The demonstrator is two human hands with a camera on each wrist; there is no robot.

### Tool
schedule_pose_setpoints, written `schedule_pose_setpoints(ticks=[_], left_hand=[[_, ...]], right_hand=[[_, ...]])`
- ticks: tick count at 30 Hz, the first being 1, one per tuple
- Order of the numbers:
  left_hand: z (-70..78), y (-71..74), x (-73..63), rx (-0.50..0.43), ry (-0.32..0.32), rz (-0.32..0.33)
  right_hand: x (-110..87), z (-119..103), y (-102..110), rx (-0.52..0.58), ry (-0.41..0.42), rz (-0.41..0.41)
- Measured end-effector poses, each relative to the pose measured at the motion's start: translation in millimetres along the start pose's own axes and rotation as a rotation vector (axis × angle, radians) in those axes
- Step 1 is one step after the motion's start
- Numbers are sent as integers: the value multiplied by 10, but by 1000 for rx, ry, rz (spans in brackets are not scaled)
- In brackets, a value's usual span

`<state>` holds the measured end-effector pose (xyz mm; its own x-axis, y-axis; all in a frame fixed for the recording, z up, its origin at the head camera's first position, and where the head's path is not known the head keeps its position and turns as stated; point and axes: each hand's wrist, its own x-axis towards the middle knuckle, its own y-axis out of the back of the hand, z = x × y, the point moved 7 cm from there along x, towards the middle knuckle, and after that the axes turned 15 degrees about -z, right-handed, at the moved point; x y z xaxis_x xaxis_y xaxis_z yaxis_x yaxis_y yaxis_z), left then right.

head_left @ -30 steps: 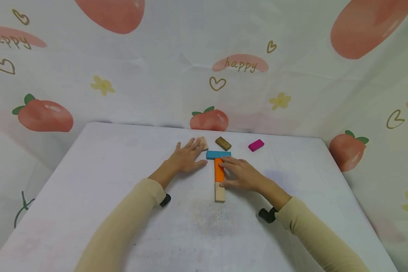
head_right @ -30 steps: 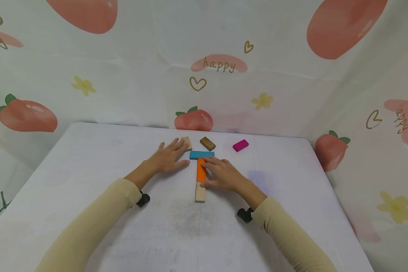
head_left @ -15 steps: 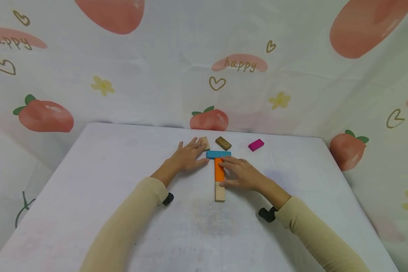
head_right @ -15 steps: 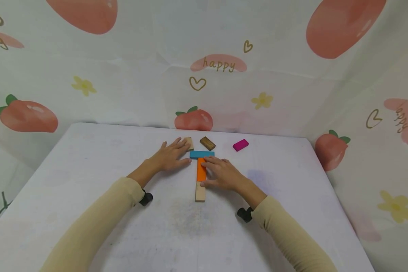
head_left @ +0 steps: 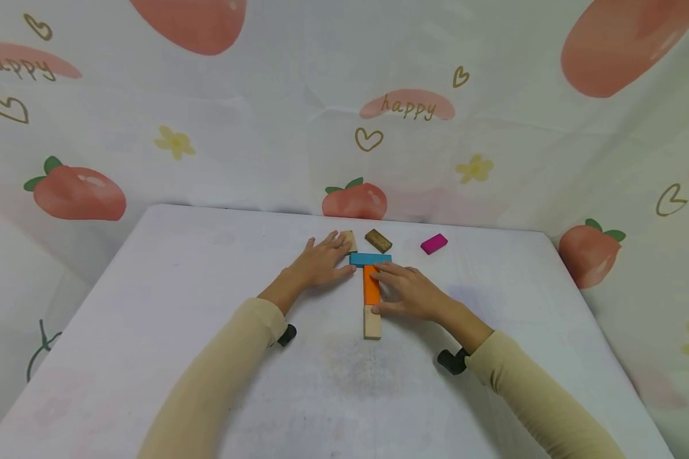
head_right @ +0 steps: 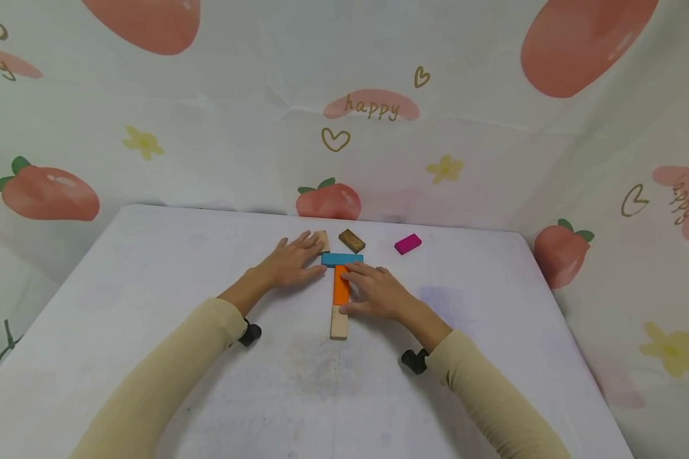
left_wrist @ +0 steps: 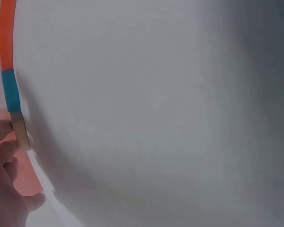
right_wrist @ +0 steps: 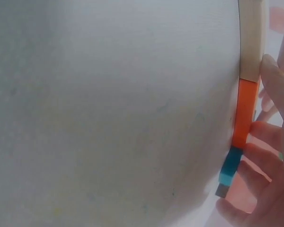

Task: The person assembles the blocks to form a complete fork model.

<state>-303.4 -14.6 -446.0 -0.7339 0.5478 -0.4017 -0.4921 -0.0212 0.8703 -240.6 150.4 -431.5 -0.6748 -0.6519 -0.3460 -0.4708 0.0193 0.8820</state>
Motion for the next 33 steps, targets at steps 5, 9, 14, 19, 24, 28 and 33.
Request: schedule_pose_setpoints(ticks=[5,9,14,19,24,28,33], left_hand=[[2,9,12,4,-11,4],[-13,4,10,-12,-10,-5],[-15,2,1,-31,-20,-4],[-10,-1,-4,-34,-35,-5],[-28,-15,10,-23,-43,-5],[-35,-4,16,-22,-49,-5],[-54,0,32,-25,-54,-11]], right_hand=[[-4,-2,16,11,16,14],[-2,-1,9,9,21,20],[1,14,-6,11,10,19],[1,27,-12,18,5,13],[0,32,-12,18,5,13],[5,34,-11,13,12,19],[7,25,-6,3,15,18]])
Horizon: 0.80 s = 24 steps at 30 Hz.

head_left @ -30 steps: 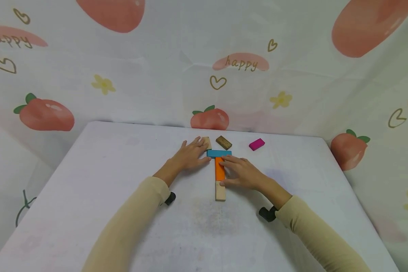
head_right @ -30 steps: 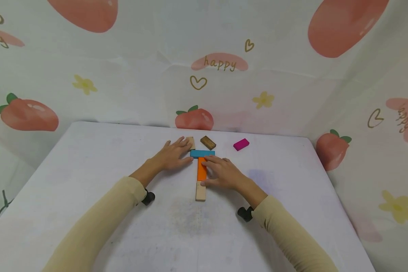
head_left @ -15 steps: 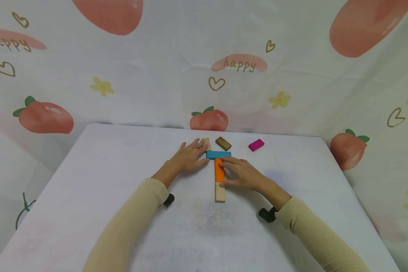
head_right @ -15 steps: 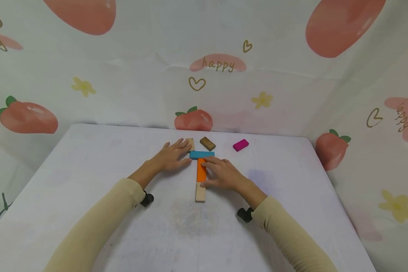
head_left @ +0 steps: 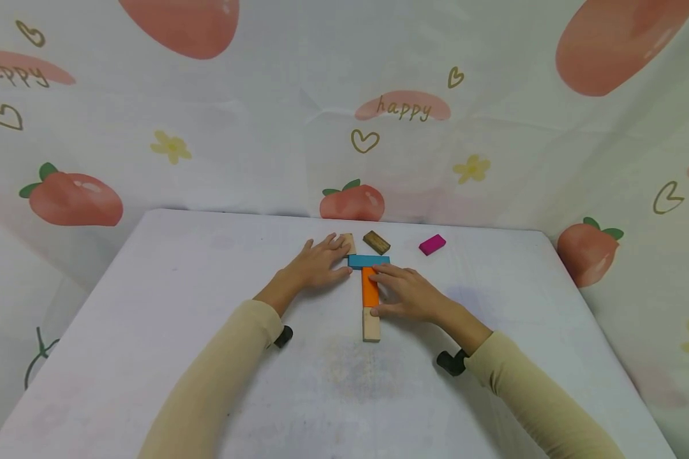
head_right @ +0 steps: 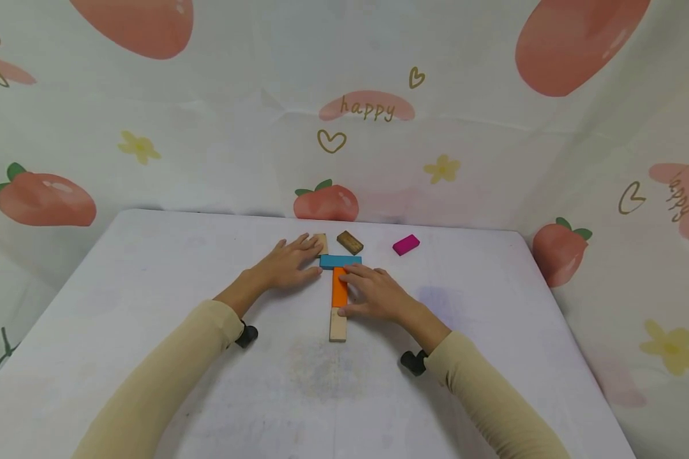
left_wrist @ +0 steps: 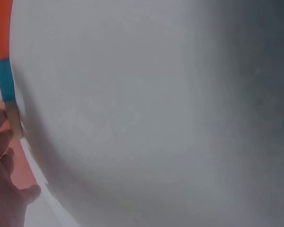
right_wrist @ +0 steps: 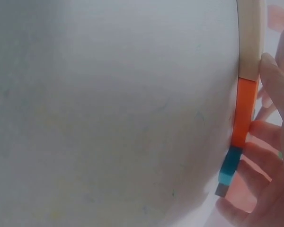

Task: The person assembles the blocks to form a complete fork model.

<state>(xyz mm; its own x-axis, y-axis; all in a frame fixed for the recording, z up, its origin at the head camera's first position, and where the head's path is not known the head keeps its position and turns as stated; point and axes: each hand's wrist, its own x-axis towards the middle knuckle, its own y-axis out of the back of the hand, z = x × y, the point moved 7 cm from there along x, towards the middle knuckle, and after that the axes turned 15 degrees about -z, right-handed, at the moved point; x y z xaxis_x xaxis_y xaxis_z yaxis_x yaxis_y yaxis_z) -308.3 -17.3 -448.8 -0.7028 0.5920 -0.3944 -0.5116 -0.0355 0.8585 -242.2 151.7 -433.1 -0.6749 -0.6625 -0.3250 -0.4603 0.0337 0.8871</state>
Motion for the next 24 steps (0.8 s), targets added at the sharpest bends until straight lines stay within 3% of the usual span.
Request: schedule_pose_setpoints(ticks=[24], left_hand=[[-1,8,-36,-4,-20,13]], right_hand=[[0,2,2,0,-2,-3]])
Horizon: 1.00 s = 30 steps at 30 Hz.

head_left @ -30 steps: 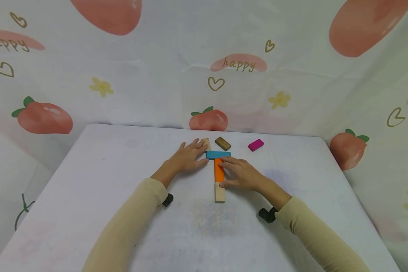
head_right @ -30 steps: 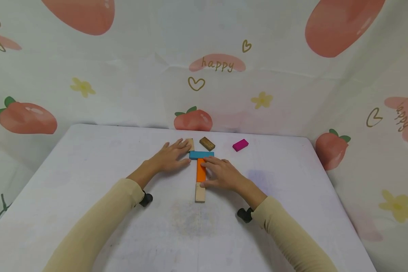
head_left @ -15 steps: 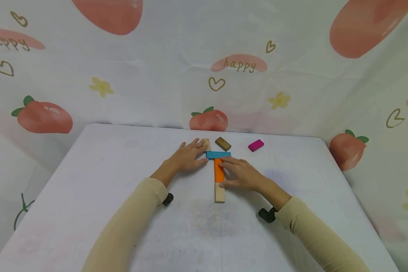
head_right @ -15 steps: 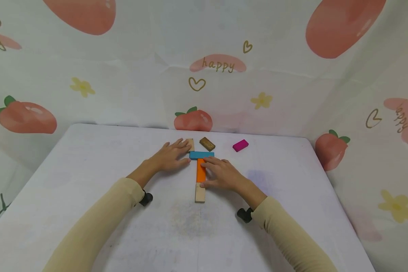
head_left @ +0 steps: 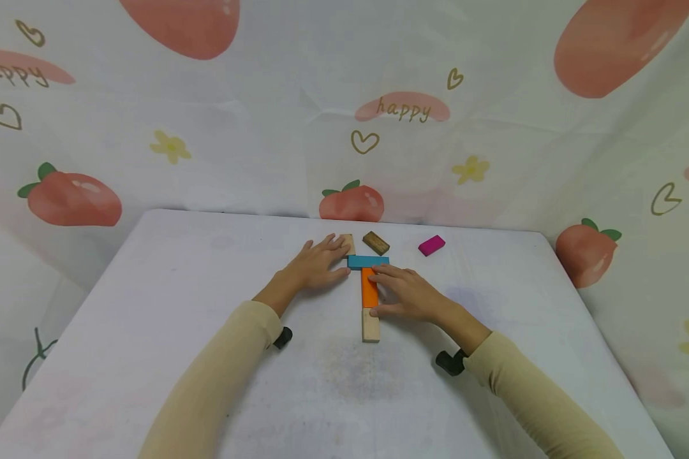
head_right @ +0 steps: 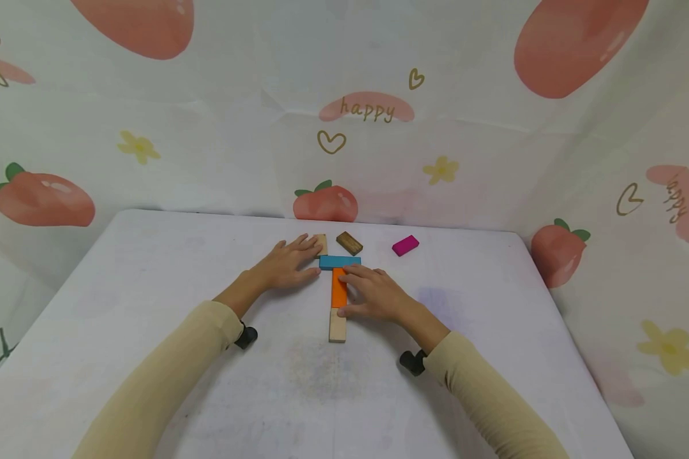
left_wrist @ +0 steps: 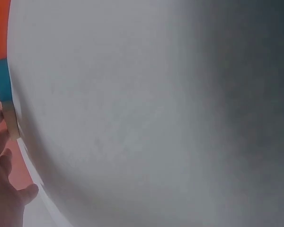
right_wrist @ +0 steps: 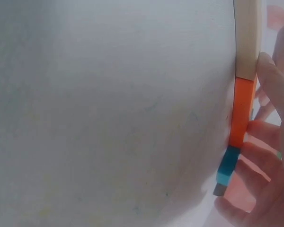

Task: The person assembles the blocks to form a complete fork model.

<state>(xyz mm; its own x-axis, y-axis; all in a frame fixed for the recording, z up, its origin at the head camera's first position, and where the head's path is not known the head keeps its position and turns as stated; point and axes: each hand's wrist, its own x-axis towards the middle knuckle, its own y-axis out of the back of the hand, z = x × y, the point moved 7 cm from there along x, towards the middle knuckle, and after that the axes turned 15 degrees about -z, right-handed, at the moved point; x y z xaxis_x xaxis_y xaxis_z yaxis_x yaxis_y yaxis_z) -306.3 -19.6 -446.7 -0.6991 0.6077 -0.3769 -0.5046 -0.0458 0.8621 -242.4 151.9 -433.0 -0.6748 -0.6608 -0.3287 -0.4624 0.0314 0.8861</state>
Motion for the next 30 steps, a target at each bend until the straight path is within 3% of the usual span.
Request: schedule_pose_setpoints(ticks=[6,11,23,30], left_hand=[[59,-5,-29,45,-11,23],[218,-11,-91,119,-77,41],[483,-163,-186,216,-161,-8],[553,-212,-230,250,-159,-39]], right_hand=[[1,-1,-1,2,-7,-5],[-2,-6,-2,4,5,3],[-55,3,28,-7,67,107],[-63,171,151,34,-14,182]])
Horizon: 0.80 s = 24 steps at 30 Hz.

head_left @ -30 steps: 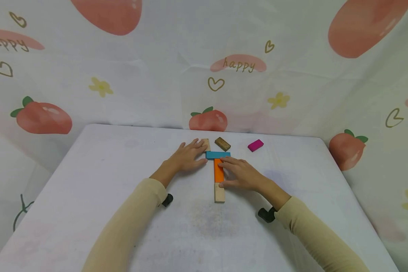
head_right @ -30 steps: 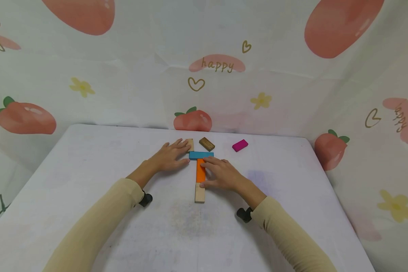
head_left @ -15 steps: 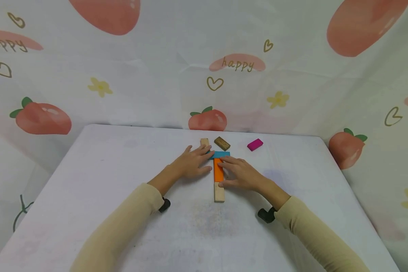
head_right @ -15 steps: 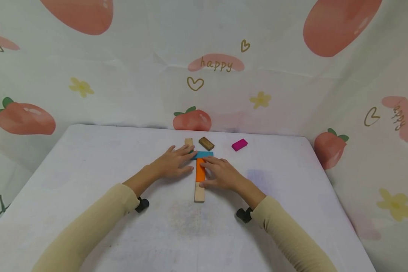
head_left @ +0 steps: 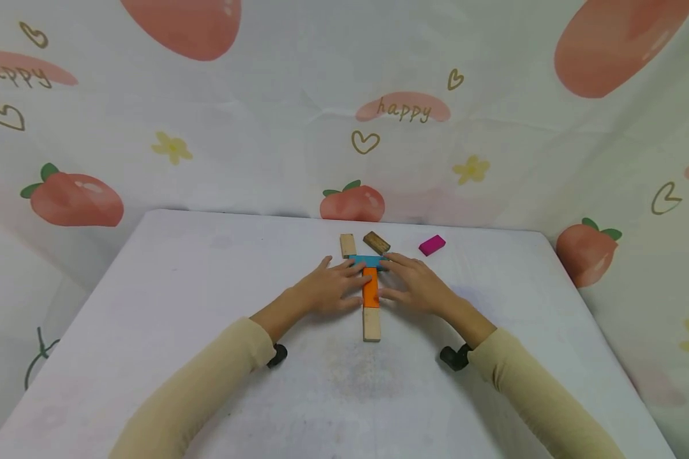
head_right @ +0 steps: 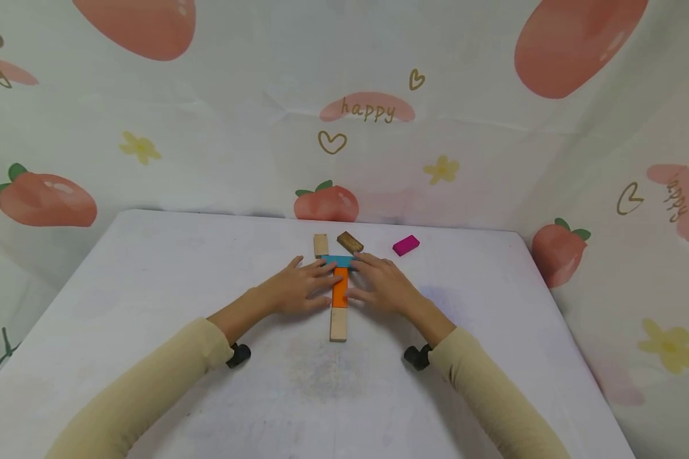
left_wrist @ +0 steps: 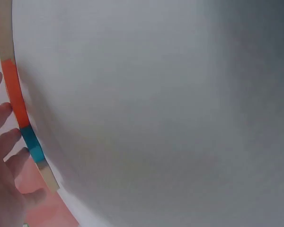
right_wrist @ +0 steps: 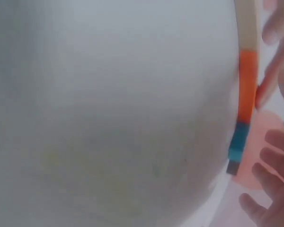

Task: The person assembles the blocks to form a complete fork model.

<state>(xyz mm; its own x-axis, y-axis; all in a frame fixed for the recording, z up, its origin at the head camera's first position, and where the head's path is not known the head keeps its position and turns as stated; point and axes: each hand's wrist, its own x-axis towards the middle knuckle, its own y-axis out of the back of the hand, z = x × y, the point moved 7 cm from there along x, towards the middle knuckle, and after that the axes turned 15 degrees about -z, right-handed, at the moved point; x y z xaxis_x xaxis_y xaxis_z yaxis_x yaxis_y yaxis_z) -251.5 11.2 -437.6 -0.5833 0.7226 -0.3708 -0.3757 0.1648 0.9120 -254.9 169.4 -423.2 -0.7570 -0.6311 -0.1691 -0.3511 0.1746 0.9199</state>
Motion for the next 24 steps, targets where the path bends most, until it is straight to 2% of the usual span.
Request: schedule_pose_setpoints(ticks=[7,15,24], left_hand=[[6,-9,13,2,11,-8],[7,4,10,11,5,1],[11,4,-3,12,-21,14]], right_hand=[[99,179,70,65,-73,-6],[216,318,57,185,-154,-61],[311,333,68,227,-135,-69]])
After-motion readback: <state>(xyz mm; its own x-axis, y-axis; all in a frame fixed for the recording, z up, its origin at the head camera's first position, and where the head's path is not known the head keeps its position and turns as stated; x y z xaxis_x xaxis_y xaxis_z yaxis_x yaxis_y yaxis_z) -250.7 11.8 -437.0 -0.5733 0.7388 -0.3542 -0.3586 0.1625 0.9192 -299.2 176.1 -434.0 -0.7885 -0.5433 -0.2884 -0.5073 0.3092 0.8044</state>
